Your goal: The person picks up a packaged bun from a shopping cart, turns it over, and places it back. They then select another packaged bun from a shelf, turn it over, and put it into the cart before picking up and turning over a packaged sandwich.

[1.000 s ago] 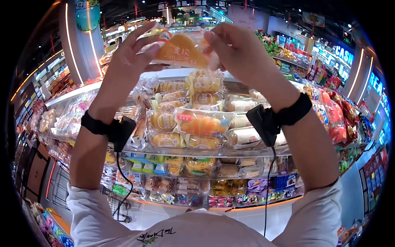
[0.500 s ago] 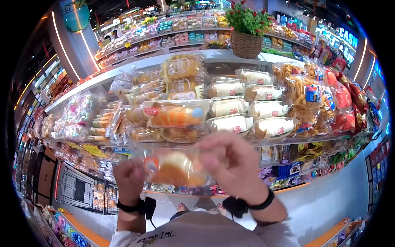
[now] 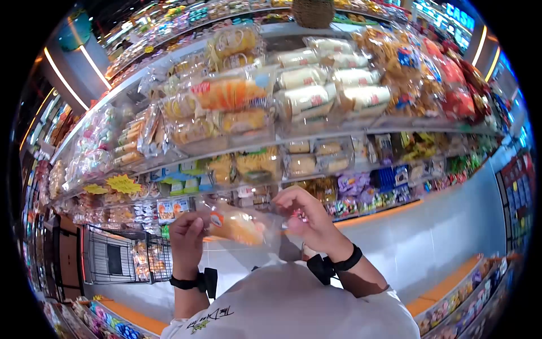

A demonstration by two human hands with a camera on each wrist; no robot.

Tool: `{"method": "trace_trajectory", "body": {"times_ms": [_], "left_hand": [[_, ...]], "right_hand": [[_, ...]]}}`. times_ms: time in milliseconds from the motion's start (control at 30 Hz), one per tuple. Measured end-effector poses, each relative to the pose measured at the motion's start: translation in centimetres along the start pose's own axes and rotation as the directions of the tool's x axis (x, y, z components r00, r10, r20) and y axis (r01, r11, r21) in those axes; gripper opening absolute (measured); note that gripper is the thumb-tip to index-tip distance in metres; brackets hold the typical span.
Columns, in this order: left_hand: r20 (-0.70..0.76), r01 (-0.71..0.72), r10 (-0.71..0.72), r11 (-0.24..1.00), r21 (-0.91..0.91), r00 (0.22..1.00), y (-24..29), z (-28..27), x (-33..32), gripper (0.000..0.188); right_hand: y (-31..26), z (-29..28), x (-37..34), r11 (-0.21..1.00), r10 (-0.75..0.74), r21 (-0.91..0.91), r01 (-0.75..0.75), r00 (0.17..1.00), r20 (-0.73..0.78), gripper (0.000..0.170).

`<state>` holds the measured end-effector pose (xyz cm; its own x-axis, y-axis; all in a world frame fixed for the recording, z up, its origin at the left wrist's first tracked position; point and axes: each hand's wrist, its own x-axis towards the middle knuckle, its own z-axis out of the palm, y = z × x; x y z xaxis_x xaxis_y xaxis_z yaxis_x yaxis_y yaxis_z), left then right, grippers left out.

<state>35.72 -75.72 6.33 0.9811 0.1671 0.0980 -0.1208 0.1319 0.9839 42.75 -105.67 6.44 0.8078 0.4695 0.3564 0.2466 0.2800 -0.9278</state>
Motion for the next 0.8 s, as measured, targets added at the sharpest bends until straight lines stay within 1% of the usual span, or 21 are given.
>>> {"method": "trace_trajectory", "body": {"times_ms": [33, 133, 167, 200, 267, 300, 367, 400, 433, 467, 500, 533, 567, 600, 633, 700, 733, 767, 800], "left_hand": [[-0.001, 0.025, -0.025, 0.992, -0.123, 1.000, 0.4, -0.3, -0.7, 0.018], [0.068, 0.069, -0.063, 0.994, -0.090, 0.996, 0.0, -2.9, -2.7, 0.018], [0.092, 0.115, -0.108, 0.991, -0.074, 0.990, -0.2, -4.0, -4.0, 0.017], [0.118, 0.145, -0.137, 0.988, -0.060, 0.983, -0.3, -5.0, -4.6, 0.017], [0.169, 0.190, -0.180, 0.981, -0.041, 0.969, -0.6, -6.6, -5.0, 0.017], [0.186, 0.230, -0.216, 0.971, -0.059, 0.958, -1.5, -7.6, -5.7, 0.018], [0.212, 0.263, -0.253, 0.965, -0.018, 0.944, -2.3, -8.2, -7.3, 0.017], [0.220, 0.271, -0.266, 0.962, 0.005, 0.939, -2.6, -8.5, -8.1, 0.017], [0.221, 0.244, -0.241, 0.970, 0.011, 0.945, -3.8, -9.4, -9.2, 0.016], [0.204, 0.256, -0.247, 0.967, -0.018, 0.947, -4.1, -9.4, -10.2, 0.012], [0.223, 0.273, -0.261, 0.962, -0.027, 0.939, -4.2, -9.7, -11.0, 0.010], [0.240, 0.293, -0.276, 0.955, -0.036, 0.930, -4.2, -10.1, -11.8, 0.009], [0.234, 0.259, -0.242, 0.965, -0.045, 0.942, -4.2, -10.5, -12.4, 0.007], [0.223, 0.226, -0.208, 0.973, -0.055, 0.952, -4.3, -11.0, -13.0, 0.006], [0.209, 0.192, -0.174, 0.979, -0.066, 0.962, -4.3, -11.4, -13.8, 0.005], [0.125, 0.134, -0.126, 0.989, -0.056, 0.984, -4.0, -12.2, -15.4, 0.006], [0.079, 0.098, -0.094, 0.994, -0.046, 0.992, -3.8, -12.6, -16.0, 0.006], [0.021, 0.117, -0.116, 0.991, -0.060, 0.993, -3.6, -12.9, -17.0, 0.008], [-0.028, 0.131, -0.131, 0.991, -0.008, 0.991, -3.5, -13.6, -18.0, 0.009]], "right_hand": [[-0.2, 1.6, -0.9, 0.993, -0.029, -0.111, 0.027, 0.999, -0.015, 0.030], [-0.4, 6.5, -3.4, 0.902, 0.010, -0.430, -0.027, 0.999, -0.042, 0.019], [0.1, 7.9, -3.9, 0.890, -0.007, -0.456, -0.025, 0.998, -0.068, 0.013], [0.8, 8.7, -4.7, 0.870, 0.030, -0.489, -0.063, 0.997, -0.076, 0.012], [1.6, 11.1, -6.0, 0.892, 0.019, -0.445, -0.079, 0.990, -0.139, 0.012], [1.9, 11.8, -6.8, 0.895, 0.026, -0.436, -0.092, 0.988, -0.155, 0.012], [2.4, 13.3, -8.6, 0.906, 0.062, -0.403, -0.129, 0.983, -0.174, 0.013], [2.4, 13.9, -9.5, 0.900, 0.098, -0.407, -0.157, 0.982, -0.162, 0.014], [2.3, 14.3, -10.1, 0.896, 0.119, -0.411, -0.170, 0.982, -0.147, 0.014], [2.3, 14.5, -10.3, 0.892, 0.127, -0.419, -0.170, 0.984, -0.129, 0.015], [3.1, 14.7, -10.5, 0.895, 0.057, -0.436, -0.095, 0.993, -0.100, 0.017], [3.3, 15.0, -10.7, 0.897, 0.086, -0.424, -0.122, 0.991, -0.103, 0.017], [3.5, 15.4, -10.9, 0.898, 0.119, -0.412, -0.152, 0.987, -0.103, 0.017], [3.6, 16.0, -11.1, 0.897, 0.155, -0.402, -0.183, 0.983, -0.101, 0.018], [3.6, 16.6, -11.0, 0.906, 0.154, -0.384, -0.179, 0.983, -0.095, 0.018], [3.9, 17.9, -10.4, 0.923, 0.145, -0.349, -0.161, 0.987, -0.071, 0.018], [4.0, 18.7, -10.0, 0.928, 0.179, -0.318, -0.192, 0.981, -0.072, 0.018], [4.0, 19.4, -9.9, 0.931, 0.210, -0.289, -0.222, 0.975, -0.072, 0.018], [3.9, 19.9, -9.7, 0.933, 0.229, -0.268, -0.241, 0.971, -0.073, 0.018]]}}
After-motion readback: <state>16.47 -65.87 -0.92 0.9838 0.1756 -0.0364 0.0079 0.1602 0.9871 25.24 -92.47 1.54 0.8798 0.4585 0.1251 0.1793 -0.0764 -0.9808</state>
